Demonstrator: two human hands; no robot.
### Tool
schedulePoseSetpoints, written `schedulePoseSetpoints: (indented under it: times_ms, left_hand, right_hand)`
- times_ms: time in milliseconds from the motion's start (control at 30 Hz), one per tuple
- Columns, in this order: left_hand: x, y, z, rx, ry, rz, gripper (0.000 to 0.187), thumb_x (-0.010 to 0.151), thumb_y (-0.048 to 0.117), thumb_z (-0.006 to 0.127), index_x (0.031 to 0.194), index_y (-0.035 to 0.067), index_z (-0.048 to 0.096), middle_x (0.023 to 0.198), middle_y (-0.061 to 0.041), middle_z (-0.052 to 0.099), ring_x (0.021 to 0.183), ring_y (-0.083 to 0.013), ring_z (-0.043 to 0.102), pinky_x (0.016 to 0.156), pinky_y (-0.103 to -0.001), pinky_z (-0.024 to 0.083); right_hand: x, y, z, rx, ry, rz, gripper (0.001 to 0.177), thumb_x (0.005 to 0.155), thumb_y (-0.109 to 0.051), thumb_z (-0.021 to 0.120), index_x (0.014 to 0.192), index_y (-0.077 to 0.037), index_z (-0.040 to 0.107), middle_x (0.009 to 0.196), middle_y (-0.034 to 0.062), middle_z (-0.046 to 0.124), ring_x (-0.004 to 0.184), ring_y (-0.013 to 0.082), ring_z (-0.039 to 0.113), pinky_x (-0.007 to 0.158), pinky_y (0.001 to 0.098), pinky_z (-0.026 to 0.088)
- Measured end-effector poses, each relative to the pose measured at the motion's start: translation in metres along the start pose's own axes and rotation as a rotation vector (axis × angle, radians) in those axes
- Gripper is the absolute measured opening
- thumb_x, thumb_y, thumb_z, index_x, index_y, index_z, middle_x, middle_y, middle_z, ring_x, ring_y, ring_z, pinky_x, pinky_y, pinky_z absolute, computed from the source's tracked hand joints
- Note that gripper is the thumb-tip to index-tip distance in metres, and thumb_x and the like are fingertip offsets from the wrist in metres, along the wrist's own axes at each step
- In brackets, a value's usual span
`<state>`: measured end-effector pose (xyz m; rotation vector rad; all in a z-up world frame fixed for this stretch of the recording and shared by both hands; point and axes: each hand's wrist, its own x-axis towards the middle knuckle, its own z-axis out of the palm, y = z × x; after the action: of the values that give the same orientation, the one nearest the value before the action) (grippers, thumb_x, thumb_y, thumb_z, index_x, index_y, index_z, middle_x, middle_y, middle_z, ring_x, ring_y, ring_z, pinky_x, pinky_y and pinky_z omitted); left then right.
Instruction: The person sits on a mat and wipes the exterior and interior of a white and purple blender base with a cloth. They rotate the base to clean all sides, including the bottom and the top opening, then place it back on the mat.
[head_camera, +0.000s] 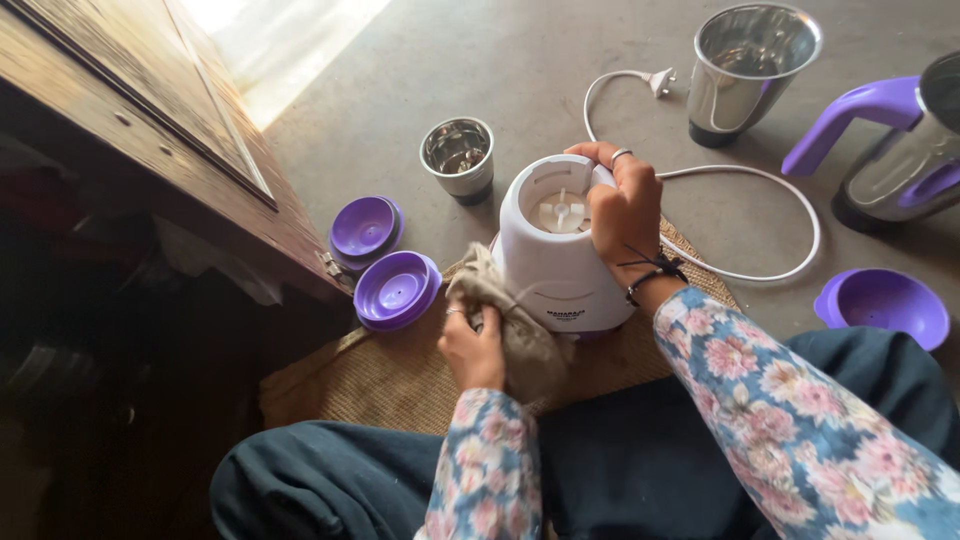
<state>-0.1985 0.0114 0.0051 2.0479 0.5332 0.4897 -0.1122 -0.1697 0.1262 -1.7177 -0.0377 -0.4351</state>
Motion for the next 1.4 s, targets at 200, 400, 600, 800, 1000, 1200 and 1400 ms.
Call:
schedulePoseSetpoints:
  times_ms: [200,400,600,800,1000,1200,1400]
  left_hand:
    - [0.021,0.105,-0.086,0.148,0.029,0.219,0.026,0.075,0.019,0.082,0.095,0.003,0.078,0.084,-0.015,0.078,0.073,-0.0233,0.073,0.069,-0.035,0.056]
    - [0.084,0.123,-0.063,-0.567,-0.448,0.158,0.025,0.087,0.021,0.079,0.098,-0.001,0.078,0.083,-0.003,0.075,0.072,-0.0062,0.066,0.064,-0.020,0.051]
    - [0.137,0.073,0.069,-0.534,-0.305,0.288,0.036,0.095,0.033,0.073,0.101,-0.002,0.074,0.094,-0.005,0.072,0.086,-0.0129,0.067,0.079,-0.026,0.052]
    - [0.167,-0.038,0.130,-1.016,-0.682,0.016,0.041,0.107,0.032,0.052,0.121,-0.003,0.069,0.114,-0.010,0.070,0.098,-0.0178,0.066,0.088,-0.032,0.053]
    - [0.101,-0.074,0.093,-0.983,-0.474,-0.129,0.051,0.107,0.038,0.048,0.129,-0.005,0.063,0.117,-0.014,0.068,0.103,-0.0236,0.064,0.093,-0.037,0.051]
    - [-0.001,0.031,0.057,-0.697,-0.130,0.160,0.068,0.105,0.052,0.044,0.145,-0.002,0.051,0.137,-0.020,0.058,0.121,-0.0297,0.059,0.105,-0.043,0.048]
    - [-0.013,0.112,0.030,-0.333,0.057,0.440,0.073,0.101,0.050,0.056,0.151,-0.003,0.049,0.152,-0.024,0.055,0.142,-0.0361,0.052,0.119,-0.046,0.039]
  right_hand:
    - [0.000,0.008,0.000,-0.038,-0.014,-0.036,0.046,0.073,-0.003,0.043,0.107,0.001,0.074,0.093,0.0157,0.077,0.089,0.0231,0.074,0.085,0.0314,0.056]
    - [0.001,0.007,0.001,-0.022,-0.033,-0.010,0.049,0.069,-0.003,0.042,0.106,0.000,0.073,0.093,0.0150,0.076,0.087,0.0224,0.073,0.083,0.0306,0.057]
    - [-0.001,0.005,0.002,-0.139,0.030,0.024,0.051,0.071,-0.002,0.046,0.113,-0.002,0.074,0.088,0.0159,0.074,0.079,0.0233,0.069,0.077,0.0306,0.053]
    - [-0.006,0.002,0.003,0.015,-0.010,0.006,0.050,0.068,-0.003,0.044,0.108,0.001,0.074,0.094,0.0132,0.076,0.086,0.0180,0.072,0.081,0.0276,0.056]
    - [-0.004,0.003,0.002,-0.018,0.008,-0.015,0.049,0.070,-0.003,0.043,0.107,0.002,0.075,0.090,0.0140,0.077,0.084,0.0197,0.074,0.081,0.0286,0.057]
    - [-0.002,0.003,0.002,-0.043,0.026,-0.035,0.049,0.070,-0.003,0.043,0.106,0.001,0.076,0.091,0.0150,0.078,0.086,0.0203,0.076,0.083,0.0289,0.058]
    - [0.005,0.032,-0.002,-0.004,-0.045,-0.084,0.037,0.079,-0.006,0.049,0.106,0.002,0.074,0.093,0.0143,0.078,0.085,0.0202,0.074,0.080,0.0302,0.057]
